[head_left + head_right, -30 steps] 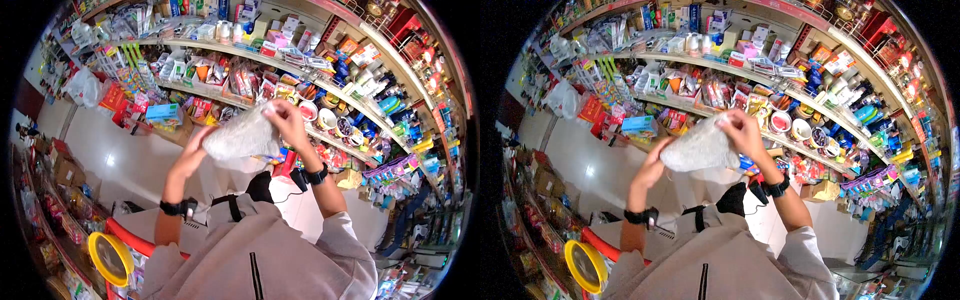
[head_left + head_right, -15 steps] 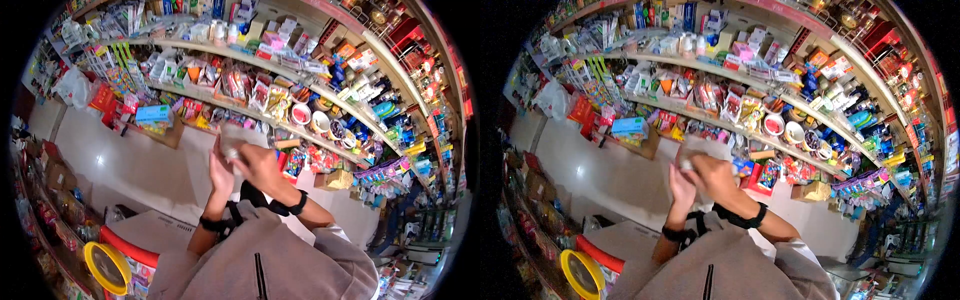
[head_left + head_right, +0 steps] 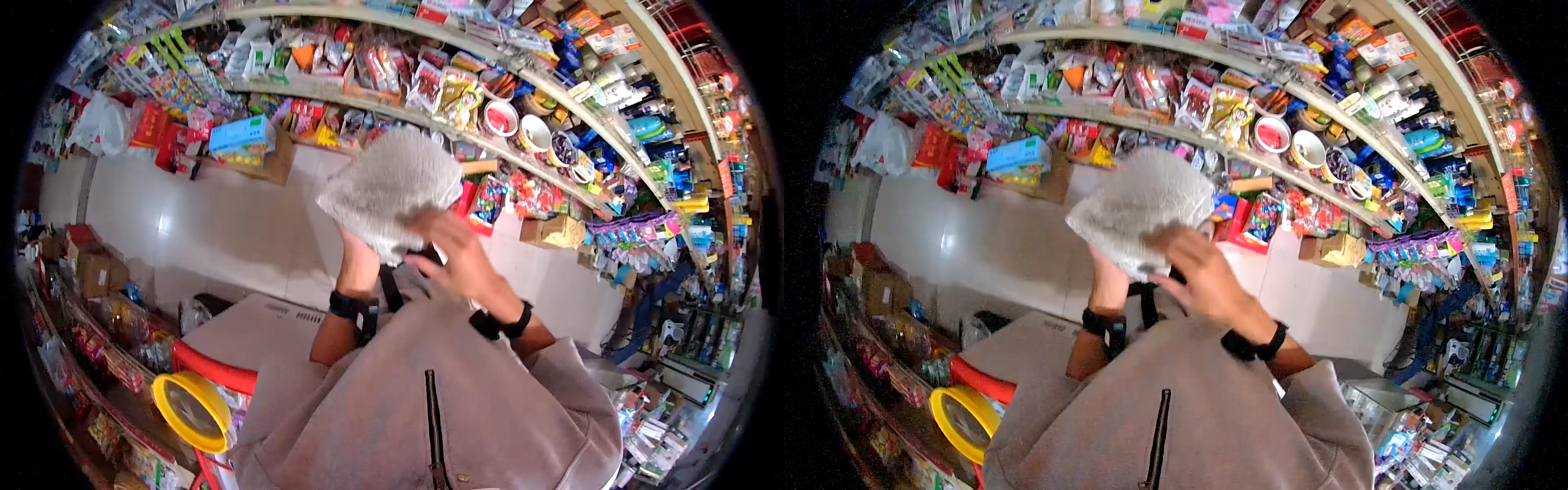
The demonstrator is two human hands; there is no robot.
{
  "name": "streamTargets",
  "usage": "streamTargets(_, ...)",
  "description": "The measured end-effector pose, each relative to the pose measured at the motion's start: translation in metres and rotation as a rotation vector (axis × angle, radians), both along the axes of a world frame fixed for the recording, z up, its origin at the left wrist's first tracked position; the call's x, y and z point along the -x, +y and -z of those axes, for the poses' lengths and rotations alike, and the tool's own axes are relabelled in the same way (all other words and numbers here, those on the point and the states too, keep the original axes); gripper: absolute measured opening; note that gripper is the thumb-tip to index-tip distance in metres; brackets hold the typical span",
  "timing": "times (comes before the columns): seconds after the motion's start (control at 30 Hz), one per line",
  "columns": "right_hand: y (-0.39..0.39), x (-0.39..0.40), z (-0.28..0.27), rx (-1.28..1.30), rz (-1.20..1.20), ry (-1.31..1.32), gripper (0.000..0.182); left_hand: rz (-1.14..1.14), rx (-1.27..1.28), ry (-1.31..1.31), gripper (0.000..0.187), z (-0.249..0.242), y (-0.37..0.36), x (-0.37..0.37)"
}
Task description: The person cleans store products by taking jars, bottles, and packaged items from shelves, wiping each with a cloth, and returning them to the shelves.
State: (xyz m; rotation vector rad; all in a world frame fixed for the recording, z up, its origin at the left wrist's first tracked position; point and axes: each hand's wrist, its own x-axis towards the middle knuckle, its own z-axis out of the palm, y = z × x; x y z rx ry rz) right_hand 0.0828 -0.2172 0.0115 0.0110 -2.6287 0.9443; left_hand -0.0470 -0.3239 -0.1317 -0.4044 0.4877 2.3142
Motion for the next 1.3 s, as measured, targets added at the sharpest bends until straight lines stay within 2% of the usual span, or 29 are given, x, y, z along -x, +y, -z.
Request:
streamTargets(0.03, -0.002, 0.001, 0.003, -0.034, -0.058, -0.015, 0.037, 0.002, 0.006, -0.016, 0.066, 0.004, 0.001, 0.002)
streamTargets(0.1, -0.011, 0.003, 0.002, -0.048, -0.126, 0.022, 0.028, 0.035, 0.085, 0.018, 0.065, -0.024, 0.002, 0.004)
streamTargets(0.23, -0.016, 0.010, 0.005, -0.004, -0.045, 0.057, 0.030, 0.050, 0.027, -0.005, 0.065, -0.009, -0.007, 0.014)
streamTargets(0.33, -0.020, 0.026, -0.004, 0.016, 0.046, 0.052, 0.049, 0.099, -0.123, -0.032, 0.065, -0.029, -0.013, 0.024)
streamTargets(0.37, -0.025, 0.035, -0.008, 0.065, 0.112, 0.031, 0.058, 0.098, -0.123, -0.021, 0.065, -0.056, -0.014, 0.025)
streamTargets(0.4, -0.030, 0.044, -0.007, 0.139, 0.117, -0.032, 0.075, 0.093, -0.167, 0.073, 0.063, -0.081, -0.014, 0.024)
streamTargets(0.43, -0.036, 0.053, -0.006, 0.143, 0.113, -0.019, 0.075, 0.113, -0.188, 0.163, 0.063, -0.077, -0.012, 0.031)
streamTargets(0.47, -0.041, 0.063, -0.005, 0.167, 0.139, -0.113, 0.078, 0.129, -0.209, 0.252, 0.064, -0.073, -0.010, 0.039)
streamTargets(0.5, -0.044, 0.072, -0.004, 0.191, 0.166, -0.208, 0.081, 0.058, -0.029, 0.399, 0.064, -0.061, 0.000, 0.045)
streamTargets(0.57, -0.044, 0.086, 0.013, 0.257, 0.171, -0.286, 0.077, 0.109, 0.330, 0.650, 0.064, -0.058, -0.001, 0.057)
streamTargets(0.63, -0.040, 0.103, 0.057, 0.611, 0.210, -0.011, 0.066, 0.143, 0.340, 0.625, 0.065, -0.067, -0.004, 0.073)
streamTargets(0.7, -0.034, 0.125, 0.066, 0.864, 0.270, 0.037, 0.041, 0.221, 0.770, 0.923, 0.069, -0.060, -0.001, 0.087)
streamTargets(0.73, -0.025, 0.135, 0.072, 0.932, 0.272, 0.026, 0.037, 0.260, 0.992, 1.065, 0.072, -0.057, 0.001, 0.094)
streamTargets(0.77, -0.015, 0.146, 0.075, 1.002, 0.274, 0.016, 0.034, 0.258, 0.999, 1.076, 0.072, -0.056, 0.004, 0.101)
streamTargets(0.8, -0.003, 0.154, 0.075, 1.047, 0.284, -0.057, 0.033, 0.190, 0.834, 0.890, 0.071, -0.054, 0.009, 0.109)
streamTargets(0.83, 0.009, 0.166, 0.079, 0.993, 0.256, -0.025, 0.034, 0.108, 0.812, 0.778, 0.067, -0.053, 0.016, 0.115)
streamTargets(0.87, 0.020, 0.176, 0.076, 0.866, 0.246, -0.021, 0.035, 0.018, 0.785, 0.672, 0.065, -0.052, 0.023, 0.121)
streamTargets(0.9, 0.032, 0.187, 0.063, 0.735, 0.237, -0.015, 0.036, 0.016, 0.791, 0.684, 0.065, -0.055, 0.029, 0.133)
streamTargets(0.97, 0.051, 0.204, 0.028, 0.369, 0.125, 0.071, 0.041, 0.175, 0.275, 0.515, 0.059, -0.062, 0.038, 0.151)
streamTargets(1.0, 0.059, 0.212, 0.016, 0.274, 0.004, -0.053, 0.049, 0.120, 0.247, 0.411, 0.055, -0.065, 0.044, 0.155)
streamTargets(1.03, 0.064, 0.222, 0.005, 0.119, -0.084, -0.040, 0.054, 0.165, -0.135, 0.557, 0.056, -0.044, 0.039, 0.166)
streamTargets(1.07, 0.065, 0.230, -0.019, 0.090, -0.111, -0.149, 0.058, 0.185, -0.229, 0.520, 0.056, -0.040, 0.037, 0.174)
streamTargets(1.1, 0.067, 0.237, -0.037, 0.061, -0.142, -0.261, 0.061, 0.178, -0.187, 0.446, 0.056, -0.041, 0.037, 0.177)
streamTargets(1.13, 0.072, 0.242, -0.035, 0.072, -0.146, -0.266, 0.061, 0.170, -0.152, 0.379, 0.056, -0.042, 0.037, 0.182)
streamTargets(1.23, 0.087, 0.257, -0.026, -0.003, -0.229, -0.145, 0.062, 0.151, -0.071, 0.282, 0.057, -0.041, 0.041, 0.194)
streamTargets(1.3, 0.101, 0.267, -0.022, 0.212, -0.349, -0.159, 0.054, 0.154, -0.047, 0.254, 0.057, -0.041, 0.053, 0.210)
